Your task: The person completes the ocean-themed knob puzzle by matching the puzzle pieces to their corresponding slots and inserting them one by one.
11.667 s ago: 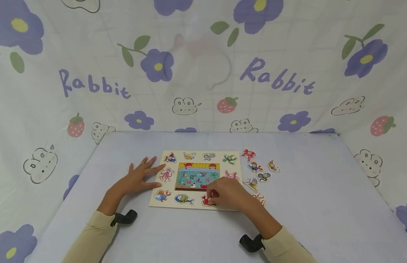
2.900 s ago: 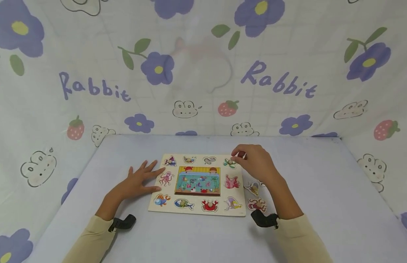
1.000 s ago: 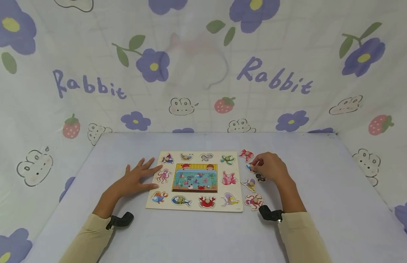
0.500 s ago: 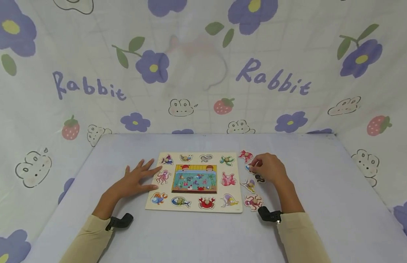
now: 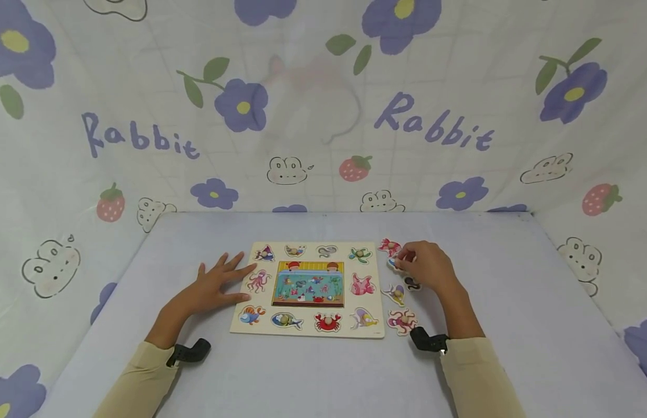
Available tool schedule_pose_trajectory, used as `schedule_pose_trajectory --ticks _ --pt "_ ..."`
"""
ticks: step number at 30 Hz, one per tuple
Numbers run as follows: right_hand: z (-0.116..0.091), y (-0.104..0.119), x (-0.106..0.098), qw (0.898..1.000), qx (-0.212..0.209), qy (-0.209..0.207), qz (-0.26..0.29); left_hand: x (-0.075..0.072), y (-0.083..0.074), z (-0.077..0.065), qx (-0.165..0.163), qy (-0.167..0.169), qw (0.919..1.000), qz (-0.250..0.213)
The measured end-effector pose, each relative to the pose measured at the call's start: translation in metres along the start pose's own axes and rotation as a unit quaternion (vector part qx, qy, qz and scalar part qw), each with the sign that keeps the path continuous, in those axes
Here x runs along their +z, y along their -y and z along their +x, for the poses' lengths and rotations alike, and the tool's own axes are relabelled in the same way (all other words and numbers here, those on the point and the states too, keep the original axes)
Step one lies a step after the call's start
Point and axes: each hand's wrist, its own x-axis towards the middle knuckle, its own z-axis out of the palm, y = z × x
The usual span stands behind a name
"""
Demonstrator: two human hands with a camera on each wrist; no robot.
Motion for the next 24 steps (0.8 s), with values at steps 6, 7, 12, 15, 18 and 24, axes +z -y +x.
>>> schedule_pose_trajectory --ticks 6,7,12,15,18,24 --pt "-0.001 0.006 -0.004 1.0 0.002 -0.002 0.001 -0.001 0.0 0.0 0.001 0.001 1.0 0.0" --pt "-0.001 0.007 -0.005 1.0 0.001 -0.002 0.001 -0.001 -0.001 0.0 0.002 0.001 1.0 -0.001" --pt "-0.002 0.012 -0.009 1.0 -0.012 -0.009 -0.005 -0.001 -0.001 0.0 0.004 -0.001 1.0 0.001" --pt "-0.002 0.014 -0.011 1.0 -0.022 -0.013 -0.007 -0.001 -0.001 -0.001 0.004 -0.001 1.0 0.0" --pt "-0.003 0.017 -0.012 0.999 -0.032 -0.017 -0.009 -0.002 -0.002 -0.001 0.004 0.0 1.0 -0.002" --pt "-0.006 0.026 -0.015 0.999 -0.043 -0.023 -0.013 -0.001 -0.002 -0.001 0.004 0.0 1.0 0.0"
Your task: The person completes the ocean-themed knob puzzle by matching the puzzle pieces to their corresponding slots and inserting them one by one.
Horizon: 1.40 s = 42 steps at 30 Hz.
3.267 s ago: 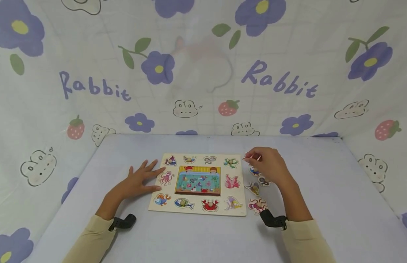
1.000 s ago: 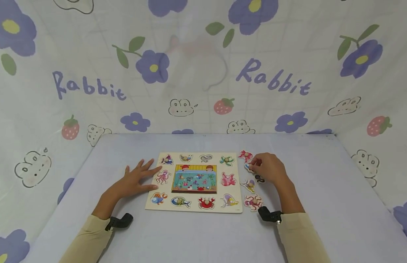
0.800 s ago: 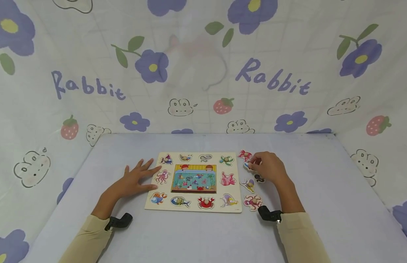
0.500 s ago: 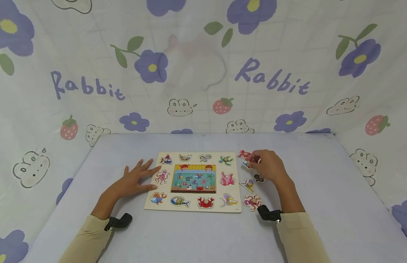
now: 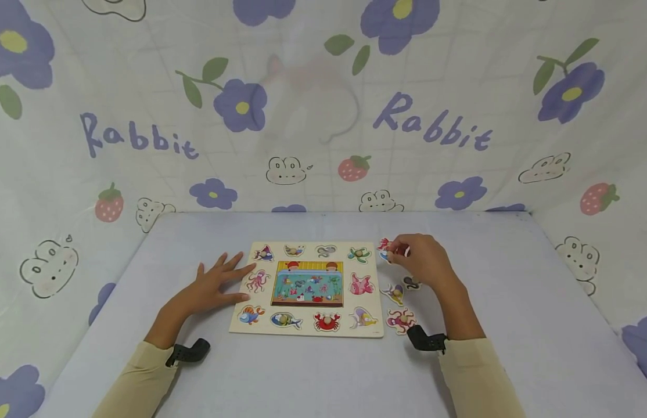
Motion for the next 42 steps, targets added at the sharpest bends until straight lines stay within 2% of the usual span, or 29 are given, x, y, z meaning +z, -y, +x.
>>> schedule_pose_trajectory --ticks 12,24,42 --pt "-0.004 0.02 -0.003 1.0 -0.024 0.008 0.003 0.001 0.001 0.001 -0.003 0.002 1.0 0.003" --pt "-0.003 0.031 0.002 0.997 -0.068 0.042 0.002 0.001 0.001 0.001 -0.01 0.006 0.9999 0.003" --pt "-0.006 0.056 0.012 0.995 -0.073 0.071 -0.002 0.001 0.003 0.001 -0.004 0.0 1.0 -0.002"
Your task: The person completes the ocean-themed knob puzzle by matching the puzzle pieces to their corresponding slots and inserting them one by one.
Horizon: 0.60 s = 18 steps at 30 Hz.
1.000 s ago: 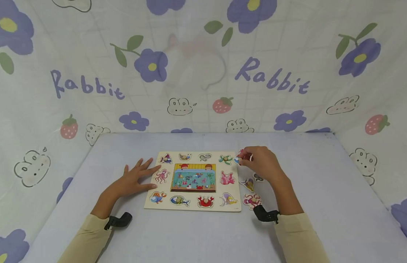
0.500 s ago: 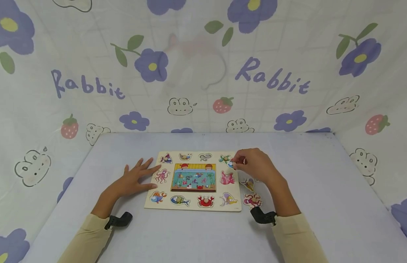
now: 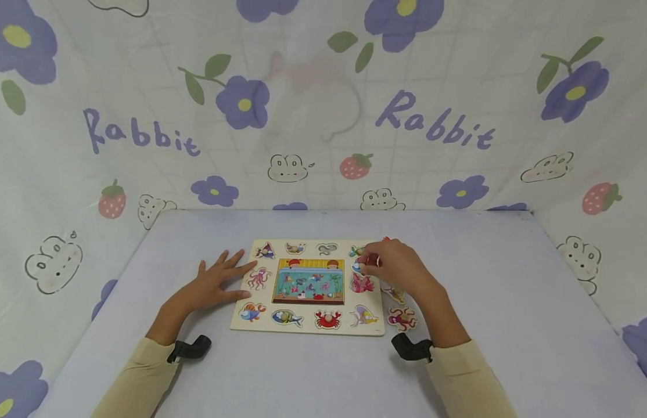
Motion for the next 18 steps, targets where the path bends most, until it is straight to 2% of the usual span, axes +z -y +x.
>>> schedule_pose_trajectory --ticks 18 --pt "0.002 0.024 0.02 0.999 -0.034 0.028 -0.002 0.001 0.002 0.001 0.0 0.002 1.0 0.001"
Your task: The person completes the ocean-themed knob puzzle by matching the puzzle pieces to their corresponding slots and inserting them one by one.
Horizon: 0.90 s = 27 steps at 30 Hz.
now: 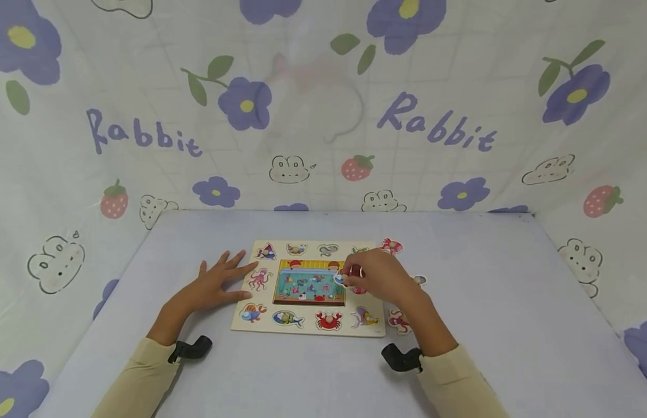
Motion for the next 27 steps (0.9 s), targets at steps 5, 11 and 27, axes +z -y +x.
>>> schedule_pose_trajectory --ticks 5,11,27 --pt "0.002 0.011 0.006 1.0 -0.015 0.005 -0.007 0.001 0.002 0.001 -0.001 0.0 1.0 0.002" --pt "-0.001 0.027 0.015 0.998 -0.059 0.013 -0.002 0.006 0.003 -0.002 -0.005 0.001 1.0 -0.003" --pt "0.01 0.078 0.033 0.99 -0.135 0.043 -0.025 0.003 0.004 0.005 -0.001 0.005 0.9999 0.011"
